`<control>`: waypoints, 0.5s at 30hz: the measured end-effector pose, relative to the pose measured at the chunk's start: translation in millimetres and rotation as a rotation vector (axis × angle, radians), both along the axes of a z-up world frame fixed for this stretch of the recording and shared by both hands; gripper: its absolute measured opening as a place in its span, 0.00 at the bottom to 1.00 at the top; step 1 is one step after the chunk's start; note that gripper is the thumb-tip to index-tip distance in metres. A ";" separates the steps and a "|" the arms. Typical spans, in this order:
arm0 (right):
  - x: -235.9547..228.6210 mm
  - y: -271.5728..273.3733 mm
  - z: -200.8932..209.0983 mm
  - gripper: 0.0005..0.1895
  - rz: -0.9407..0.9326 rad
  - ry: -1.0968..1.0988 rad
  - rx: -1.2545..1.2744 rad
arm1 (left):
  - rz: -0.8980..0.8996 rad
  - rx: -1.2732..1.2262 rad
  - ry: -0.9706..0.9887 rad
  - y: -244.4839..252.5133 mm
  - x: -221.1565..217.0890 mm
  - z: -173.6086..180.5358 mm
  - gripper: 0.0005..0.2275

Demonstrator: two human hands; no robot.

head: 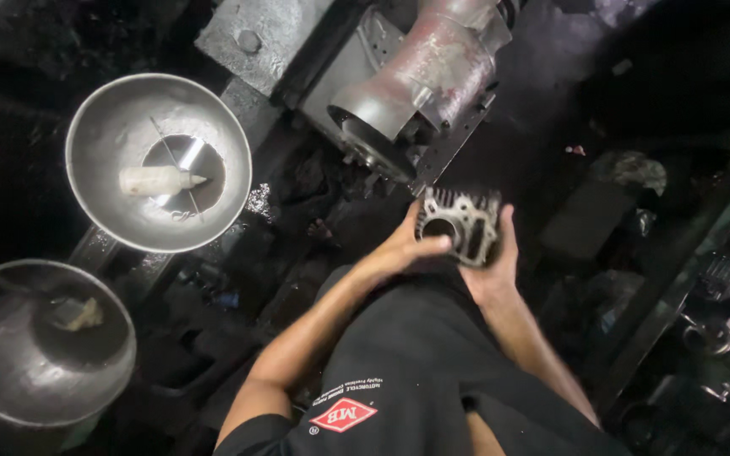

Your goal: The person walks to a bench grinder and grinds a metal cylinder head against the spinning wheel. They rotate the part to grind different surfaces and then repeat the process with a second metal cylinder head.

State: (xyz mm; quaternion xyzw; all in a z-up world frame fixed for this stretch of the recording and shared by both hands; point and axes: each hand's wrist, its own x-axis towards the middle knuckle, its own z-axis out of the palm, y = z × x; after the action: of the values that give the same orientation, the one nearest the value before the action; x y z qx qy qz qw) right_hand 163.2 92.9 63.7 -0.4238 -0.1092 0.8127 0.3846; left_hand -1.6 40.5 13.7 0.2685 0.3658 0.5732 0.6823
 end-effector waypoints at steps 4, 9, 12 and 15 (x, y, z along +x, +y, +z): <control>-22.4 17.0 -17.0 0.25 0.055 -0.110 0.161 | 0.024 -0.198 -0.415 9.9 2.4 -42.6 0.30; -31.5 36.3 -30.6 0.21 0.118 -0.293 0.318 | 0.086 -0.123 -0.733 21.7 7.5 -81.8 0.24; -34.1 37.5 -40.8 0.19 0.194 -0.373 0.365 | 0.069 -0.135 -0.843 17.4 7.5 -97.9 0.20; -37.2 30.7 -47.8 0.18 0.114 -0.327 0.273 | 0.076 -0.324 -0.717 9.0 0.6 -103.8 0.20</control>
State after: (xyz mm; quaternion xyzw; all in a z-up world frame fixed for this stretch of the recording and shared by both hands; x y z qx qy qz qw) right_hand 126.0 123.6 15.9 -0.4871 -0.3031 0.7312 0.3690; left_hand -1.0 49.4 -90.1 -0.0738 0.1996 0.5904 0.7786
